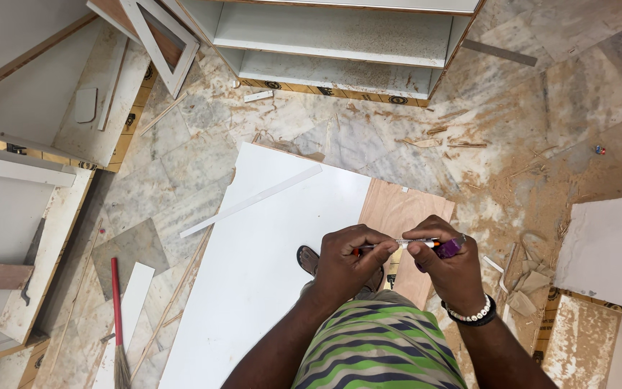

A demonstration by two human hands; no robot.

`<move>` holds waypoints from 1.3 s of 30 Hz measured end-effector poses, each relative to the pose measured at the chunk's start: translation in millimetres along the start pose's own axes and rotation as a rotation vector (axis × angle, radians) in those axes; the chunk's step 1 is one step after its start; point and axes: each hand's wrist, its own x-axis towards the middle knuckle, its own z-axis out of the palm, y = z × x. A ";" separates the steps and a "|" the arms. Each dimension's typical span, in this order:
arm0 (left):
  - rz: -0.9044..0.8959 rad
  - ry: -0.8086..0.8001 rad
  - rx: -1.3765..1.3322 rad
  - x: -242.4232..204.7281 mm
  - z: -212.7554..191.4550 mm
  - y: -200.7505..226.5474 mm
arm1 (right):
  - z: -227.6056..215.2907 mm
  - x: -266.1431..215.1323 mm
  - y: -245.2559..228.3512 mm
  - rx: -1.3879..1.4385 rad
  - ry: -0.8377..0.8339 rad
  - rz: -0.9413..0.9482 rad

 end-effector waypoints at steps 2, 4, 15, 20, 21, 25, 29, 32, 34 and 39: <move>-0.028 -0.002 -0.011 -1.0 -0.8 0.1 | 2.3 -0.6 1.4 0.010 0.002 0.001; 0.003 -0.008 -0.066 -2.4 -1.4 0.6 | 2.4 -1.3 1.5 0.003 0.002 0.000; -0.090 -0.107 -0.028 -4.5 -6.8 6.9 | -2.2 0.0 -1.4 -0.060 -0.076 -0.128; -0.071 -0.138 -0.087 -6.2 -7.1 5.8 | -3.2 -0.8 -1.0 -0.076 -0.070 -0.052; -0.092 -0.146 -0.074 -6.3 -7.1 5.4 | -3.3 -0.3 -1.4 -0.121 -0.088 -0.116; -0.039 -0.136 -0.054 -7.4 -4.6 3.0 | -6.5 -0.4 -5.9 -0.145 -0.125 -0.128; 0.041 -0.119 -0.034 -5.2 -3.5 1.5 | -13.2 1.7 -12.8 -0.206 -0.152 -0.116; 0.023 -0.148 -0.104 -5.1 -4.6 2.1 | -17.6 2.6 -16.6 -0.227 -0.153 -0.117; -0.007 -0.175 -0.163 -4.1 -5.7 2.9 | -19.7 2.9 -17.2 -0.220 -0.152 -0.120; -0.165 -0.248 -0.180 -2.8 -9.2 6.2 | -21.4 1.1 -14.5 -0.166 -0.182 -0.107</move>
